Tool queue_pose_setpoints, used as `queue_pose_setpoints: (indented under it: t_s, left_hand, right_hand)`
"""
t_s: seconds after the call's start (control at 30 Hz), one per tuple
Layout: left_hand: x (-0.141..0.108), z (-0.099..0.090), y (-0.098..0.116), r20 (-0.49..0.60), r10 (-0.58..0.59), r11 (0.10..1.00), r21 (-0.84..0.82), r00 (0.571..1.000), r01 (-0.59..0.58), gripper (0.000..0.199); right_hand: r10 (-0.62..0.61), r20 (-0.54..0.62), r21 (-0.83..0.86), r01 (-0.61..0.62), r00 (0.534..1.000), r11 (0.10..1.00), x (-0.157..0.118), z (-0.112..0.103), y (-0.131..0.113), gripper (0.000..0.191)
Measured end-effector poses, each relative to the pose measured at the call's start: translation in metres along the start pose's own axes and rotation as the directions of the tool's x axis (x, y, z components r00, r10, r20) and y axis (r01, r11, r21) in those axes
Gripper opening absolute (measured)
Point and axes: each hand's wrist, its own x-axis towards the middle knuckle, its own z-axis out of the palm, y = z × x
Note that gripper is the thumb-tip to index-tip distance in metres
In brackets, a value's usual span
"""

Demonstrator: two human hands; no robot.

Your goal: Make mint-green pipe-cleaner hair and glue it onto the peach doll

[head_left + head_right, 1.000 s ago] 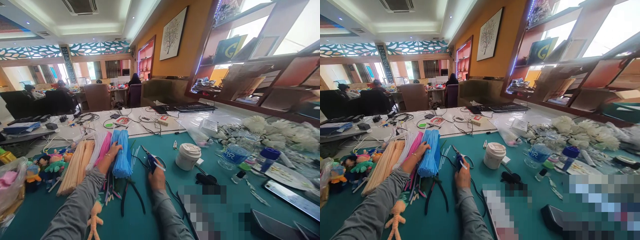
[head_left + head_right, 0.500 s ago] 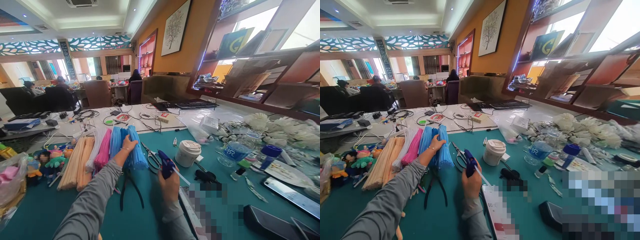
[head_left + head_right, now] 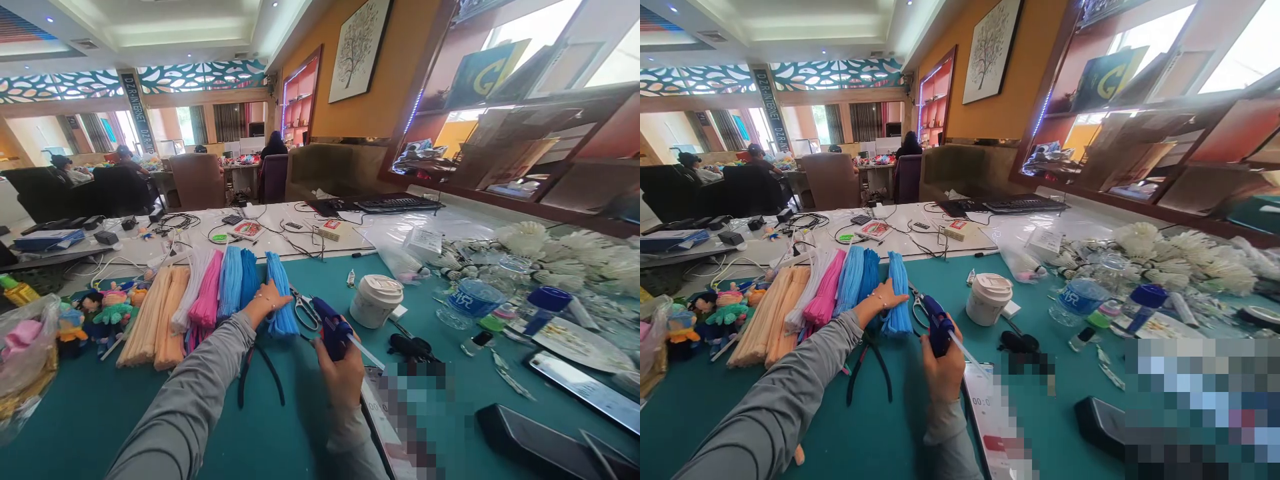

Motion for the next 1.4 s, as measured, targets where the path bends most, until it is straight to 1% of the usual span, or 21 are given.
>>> queue_pose_setpoints:
  t_s: [0.13,0.23,0.3,0.4,0.47,0.57,0.63,0.73,0.8,0.9,0.93,1.0,1.03,1.07,1.17,1.23,1.3,1.4]
  left_hand:
    - [-0.006,0.0,0.002,-0.05,-0.068,0.997,0.031,0.996,0.07,0.036]
    - [-0.011,-0.002,0.005,-0.082,-0.084,0.996,0.036,0.993,0.088,0.036]
    - [-0.015,-0.005,0.007,-0.082,-0.072,0.997,0.032,0.994,0.075,0.035]
    - [-0.028,-0.013,0.009,-0.07,-0.013,1.0,0.007,0.997,0.013,0.035]
    - [-0.044,-0.021,0.005,-0.071,0.054,0.998,-0.029,0.996,-0.056,0.034]
    - [-0.079,-0.031,-0.009,-0.074,0.142,0.982,-0.115,0.987,-0.15,0.027]
    - [-0.108,-0.034,-0.024,-0.055,0.168,0.967,-0.183,0.984,-0.175,0.02]
    - [-0.15,-0.029,-0.047,-0.035,0.182,0.934,-0.306,0.983,-0.184,0.014]
    - [-0.17,-0.022,-0.058,-0.044,0.173,0.902,-0.394,0.984,-0.176,0.018]
    - [-0.185,-0.008,-0.066,-0.033,0.16,0.836,-0.527,0.987,-0.153,0.024]
    - [-0.187,-0.004,-0.067,-0.014,0.155,0.782,-0.61,0.988,-0.131,0.025]
    - [-0.188,0.002,-0.069,0.05,0.12,0.609,-0.792,0.991,-0.034,0.03]
    - [-0.188,0.005,-0.071,0.081,0.103,0.538,-0.843,0.991,0.013,0.035]
    - [-0.188,0.007,-0.073,0.107,0.085,0.486,-0.873,0.991,0.053,0.039]
    - [-0.187,0.01,-0.08,0.142,0.059,0.44,-0.892,0.988,0.102,0.046]
    - [-0.187,0.009,-0.084,0.144,0.046,0.411,-0.905,0.989,0.112,0.046]
    - [-0.188,0.008,-0.085,0.135,0.035,0.391,-0.913,0.99,0.111,0.045]
    - [-0.187,0.004,-0.084,0.113,0.032,0.373,-0.923,0.993,0.093,0.044]
  right_hand:
    - [0.078,0.034,0.107,-0.081,0.996,0.991,-0.002,0.002,0.0,0.059]
    - [0.149,0.08,0.184,-0.162,0.986,0.97,-0.003,0.004,0.003,0.06]
    - [0.188,0.113,0.229,-0.21,0.976,0.95,-0.002,0.004,0.005,0.059]
    - [0.222,0.163,0.29,-0.262,0.961,0.92,-0.001,0.003,0.002,0.054]
    - [0.225,0.194,0.327,-0.279,0.955,0.903,-0.002,0.002,-0.005,0.053]
    - [0.212,0.246,0.375,-0.295,0.946,0.879,-0.008,0.002,-0.019,0.056]
    - [0.206,0.291,0.394,-0.314,0.934,0.864,-0.015,0.003,-0.028,0.057]
    - [0.206,0.37,0.399,-0.356,0.906,0.845,-0.027,0.005,-0.036,0.055]
    - [0.208,0.421,0.392,-0.384,0.883,0.836,-0.033,0.006,-0.038,0.053]
    - [0.212,0.475,0.378,-0.415,0.854,0.827,-0.042,0.008,-0.037,0.049]
    - [0.214,0.488,0.372,-0.423,0.846,0.826,-0.044,0.009,-0.035,0.048]
    - [0.22,0.507,0.36,-0.437,0.833,0.825,-0.049,0.009,-0.032,0.048]
    - [0.224,0.514,0.352,-0.442,0.828,0.825,-0.051,0.009,-0.031,0.048]
    - [0.226,0.522,0.345,-0.446,0.823,0.826,-0.053,0.009,-0.03,0.048]
    - [0.218,0.555,0.322,-0.449,0.803,0.834,-0.054,0.008,-0.03,0.05]
    - [0.196,0.597,0.305,-0.446,0.778,0.841,-0.053,0.006,-0.033,0.052]
    - [0.163,0.651,0.29,-0.442,0.741,0.849,-0.049,0.003,-0.036,0.054]
    - [0.115,0.73,0.268,-0.437,0.673,0.859,-0.044,-0.003,-0.04,0.057]
